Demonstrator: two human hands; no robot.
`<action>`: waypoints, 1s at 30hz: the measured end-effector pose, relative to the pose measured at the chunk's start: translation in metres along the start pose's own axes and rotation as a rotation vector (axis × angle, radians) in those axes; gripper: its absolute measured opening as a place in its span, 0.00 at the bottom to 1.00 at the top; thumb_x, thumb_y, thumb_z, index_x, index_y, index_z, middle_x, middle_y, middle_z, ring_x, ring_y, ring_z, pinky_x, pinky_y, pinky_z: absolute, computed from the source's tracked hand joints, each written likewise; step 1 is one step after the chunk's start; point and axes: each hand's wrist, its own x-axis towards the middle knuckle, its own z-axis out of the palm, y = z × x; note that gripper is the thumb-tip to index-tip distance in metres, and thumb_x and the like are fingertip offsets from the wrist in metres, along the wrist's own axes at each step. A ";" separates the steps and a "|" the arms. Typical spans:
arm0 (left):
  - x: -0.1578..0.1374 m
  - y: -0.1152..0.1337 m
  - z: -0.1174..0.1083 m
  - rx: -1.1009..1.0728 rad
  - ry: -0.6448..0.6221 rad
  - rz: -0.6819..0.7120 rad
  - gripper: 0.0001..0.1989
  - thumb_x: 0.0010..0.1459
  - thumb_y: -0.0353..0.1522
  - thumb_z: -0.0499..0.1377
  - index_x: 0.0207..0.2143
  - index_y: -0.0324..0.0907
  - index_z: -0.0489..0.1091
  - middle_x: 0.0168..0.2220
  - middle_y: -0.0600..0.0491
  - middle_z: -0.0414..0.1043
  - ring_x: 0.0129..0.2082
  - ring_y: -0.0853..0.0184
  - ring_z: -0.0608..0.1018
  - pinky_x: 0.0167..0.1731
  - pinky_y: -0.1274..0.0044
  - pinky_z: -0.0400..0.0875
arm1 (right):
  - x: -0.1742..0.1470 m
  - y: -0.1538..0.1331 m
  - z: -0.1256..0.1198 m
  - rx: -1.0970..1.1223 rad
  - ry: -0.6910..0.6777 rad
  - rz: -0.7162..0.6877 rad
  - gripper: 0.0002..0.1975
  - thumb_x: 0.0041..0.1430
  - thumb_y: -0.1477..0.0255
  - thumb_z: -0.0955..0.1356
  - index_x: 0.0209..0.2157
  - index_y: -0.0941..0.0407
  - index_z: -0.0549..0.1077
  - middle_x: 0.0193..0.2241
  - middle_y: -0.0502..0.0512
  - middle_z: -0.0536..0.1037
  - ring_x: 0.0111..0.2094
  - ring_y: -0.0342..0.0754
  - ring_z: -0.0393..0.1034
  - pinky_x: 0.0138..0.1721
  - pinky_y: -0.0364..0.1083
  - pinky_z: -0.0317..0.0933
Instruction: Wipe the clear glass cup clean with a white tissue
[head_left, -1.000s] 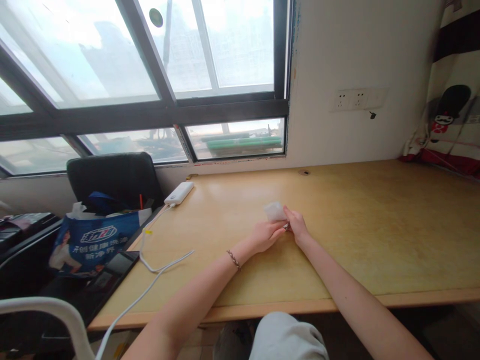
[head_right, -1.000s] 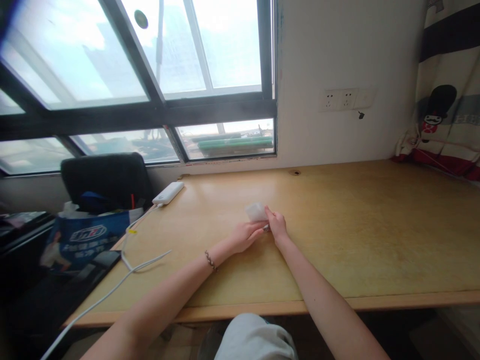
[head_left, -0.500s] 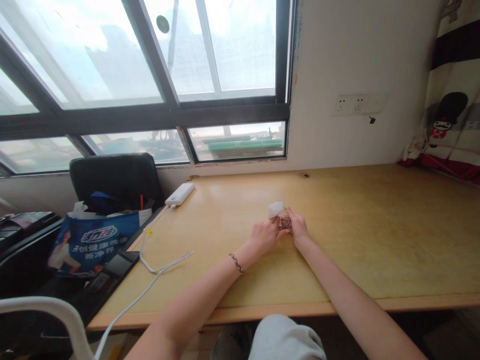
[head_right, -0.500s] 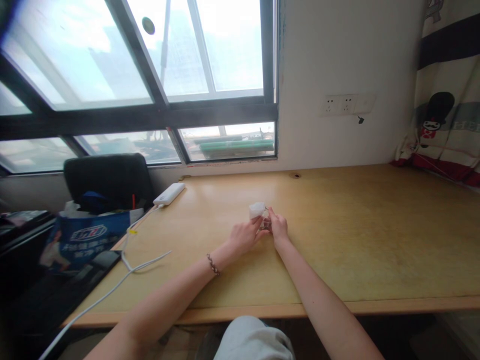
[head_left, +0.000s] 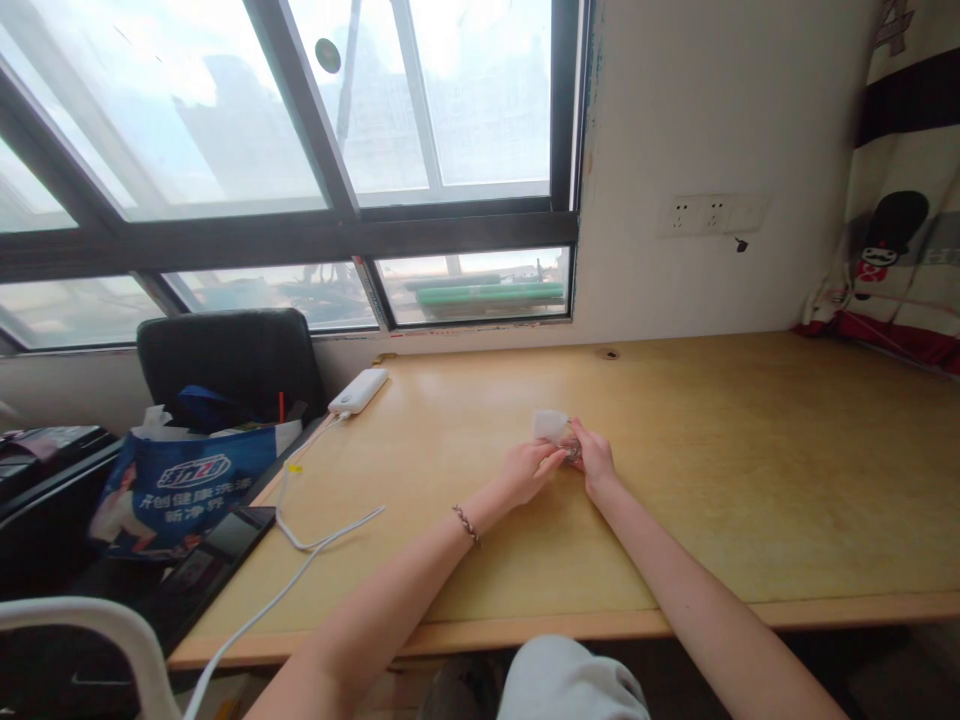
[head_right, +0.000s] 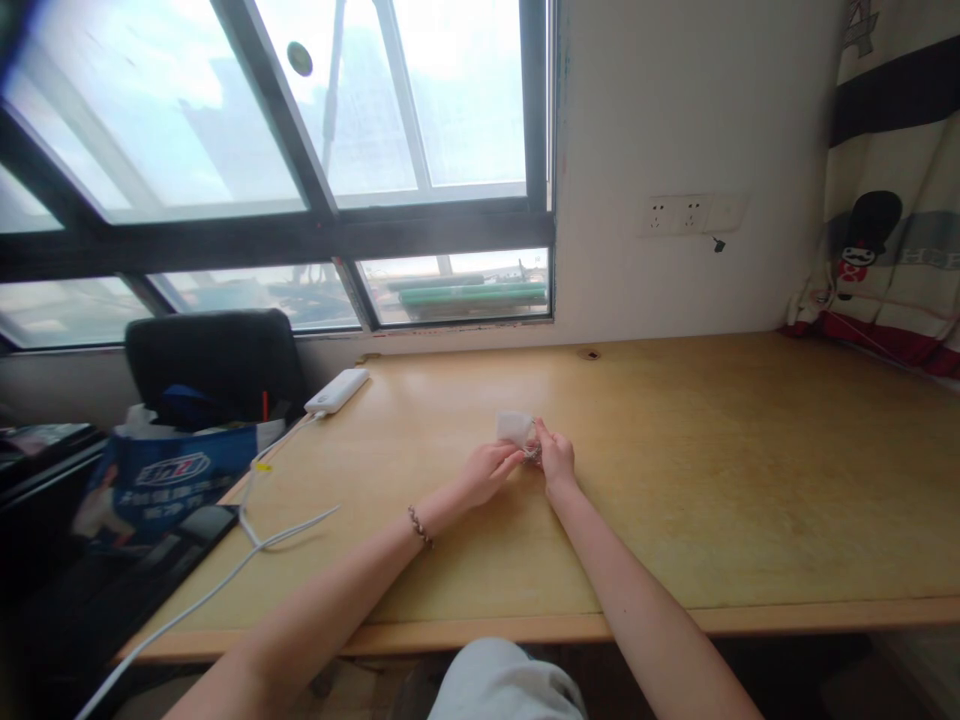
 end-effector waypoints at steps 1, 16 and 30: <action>0.000 -0.001 0.000 0.006 0.005 0.001 0.20 0.59 0.38 0.42 0.28 0.40 0.69 0.29 0.52 0.70 0.28 0.70 0.72 0.29 0.80 0.64 | 0.000 -0.001 0.000 0.018 -0.007 0.011 0.18 0.40 0.55 0.67 0.20 0.57 0.67 0.18 0.51 0.73 0.18 0.43 0.65 0.18 0.40 0.58; -0.007 -0.003 -0.003 0.121 -0.082 0.124 0.18 0.59 0.36 0.44 0.50 0.49 0.59 0.50 0.54 0.63 0.45 0.67 0.70 0.43 0.77 0.64 | 0.002 0.004 -0.002 -0.096 -0.076 -0.057 0.19 0.40 0.53 0.66 0.20 0.57 0.66 0.13 0.46 0.67 0.16 0.41 0.59 0.16 0.40 0.51; -0.007 0.001 0.003 0.299 0.058 0.005 0.17 0.58 0.41 0.43 0.40 0.42 0.65 0.39 0.48 0.70 0.33 0.65 0.74 0.30 0.76 0.67 | 0.003 -0.001 0.000 0.078 -0.050 0.033 0.17 0.41 0.57 0.68 0.21 0.57 0.66 0.19 0.52 0.73 0.19 0.44 0.67 0.18 0.41 0.59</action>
